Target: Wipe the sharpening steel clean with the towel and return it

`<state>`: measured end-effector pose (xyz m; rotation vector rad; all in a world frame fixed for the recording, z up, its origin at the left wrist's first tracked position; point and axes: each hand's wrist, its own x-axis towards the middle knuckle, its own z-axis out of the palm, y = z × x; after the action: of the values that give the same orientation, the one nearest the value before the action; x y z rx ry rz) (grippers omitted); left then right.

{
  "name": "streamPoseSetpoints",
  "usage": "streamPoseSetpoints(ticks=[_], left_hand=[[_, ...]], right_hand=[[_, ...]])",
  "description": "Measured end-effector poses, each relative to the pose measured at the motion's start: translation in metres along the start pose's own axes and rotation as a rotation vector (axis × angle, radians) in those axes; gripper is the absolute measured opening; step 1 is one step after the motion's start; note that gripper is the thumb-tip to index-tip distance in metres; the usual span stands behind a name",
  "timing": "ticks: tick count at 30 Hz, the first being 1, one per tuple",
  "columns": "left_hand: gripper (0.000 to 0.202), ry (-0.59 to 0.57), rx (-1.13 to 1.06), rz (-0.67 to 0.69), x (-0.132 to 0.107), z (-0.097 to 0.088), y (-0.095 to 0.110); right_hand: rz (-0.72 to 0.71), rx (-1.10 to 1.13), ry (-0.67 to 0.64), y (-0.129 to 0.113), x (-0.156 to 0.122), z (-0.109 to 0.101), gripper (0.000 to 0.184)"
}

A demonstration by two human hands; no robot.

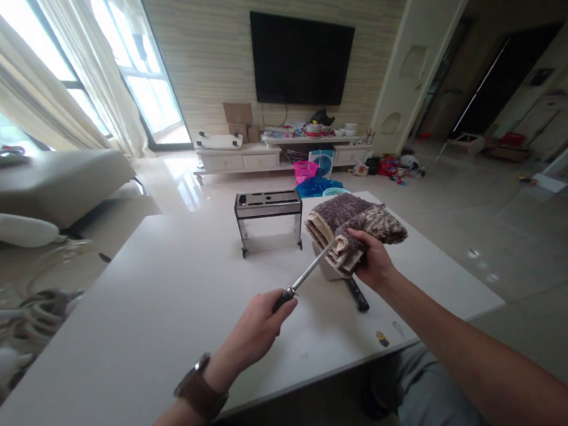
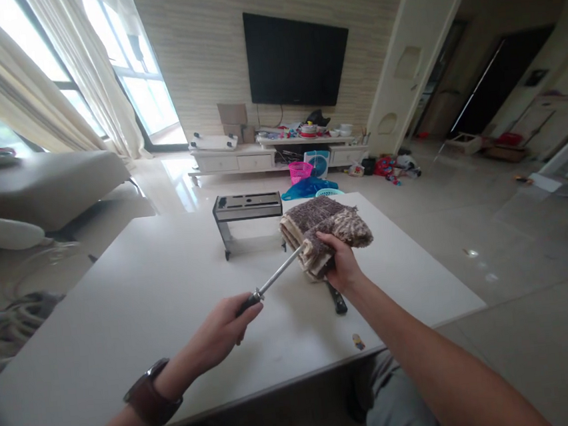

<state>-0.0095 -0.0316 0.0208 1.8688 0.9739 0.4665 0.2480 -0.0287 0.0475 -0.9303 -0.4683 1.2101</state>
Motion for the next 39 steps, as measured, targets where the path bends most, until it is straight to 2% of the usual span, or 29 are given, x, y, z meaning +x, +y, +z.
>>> streamPoseSetpoints(ticks=[4,8,11,14,17,19,24,28,33,36,39], left_hand=[[0.045,-0.094,-0.346,-0.071,0.003,0.002,-0.002],[0.045,-0.262,-0.668,-0.116,0.008,0.012,-0.012],[0.045,-0.347,-0.795,-0.111,0.008,0.017,-0.021],[0.045,-0.393,-0.908,-0.109,0.007,0.019,-0.028],[0.045,-0.430,-0.915,-0.136,0.005,0.018,-0.029],[0.046,-0.412,-0.874,-0.173,0.004,0.018,-0.026],[0.046,-0.248,-0.760,-0.208,0.003,0.015,-0.015],[0.043,-0.188,-0.634,-0.175,0.007,0.007,-0.010],[0.045,-0.089,-0.531,-0.112,0.010,-0.001,-0.017],[0.047,-0.019,-0.543,-0.092,0.010,0.001,-0.022],[0.050,-0.008,-0.679,-0.184,0.012,0.008,-0.027]], right_hand=[[0.116,-0.033,-0.019,0.011,-0.006,0.002,0.017],[0.188,-0.077,-0.141,0.032,-0.022,0.011,0.024],[0.252,-0.099,-0.187,0.047,-0.032,0.022,0.028],[0.254,-0.118,-0.192,0.058,-0.038,0.030,0.030],[0.242,-0.144,-0.174,0.063,-0.039,0.033,0.030],[0.222,-0.172,-0.145,0.065,-0.038,0.032,0.030],[0.117,-0.223,-0.025,0.059,-0.029,0.031,0.034],[0.012,-0.142,0.037,0.039,-0.013,0.030,0.035],[-0.113,-0.027,0.133,0.012,0.005,0.026,0.028],[-0.116,-0.041,0.123,0.014,0.003,0.024,0.029],[-0.035,-0.104,0.072,0.029,-0.010,0.026,0.035]])
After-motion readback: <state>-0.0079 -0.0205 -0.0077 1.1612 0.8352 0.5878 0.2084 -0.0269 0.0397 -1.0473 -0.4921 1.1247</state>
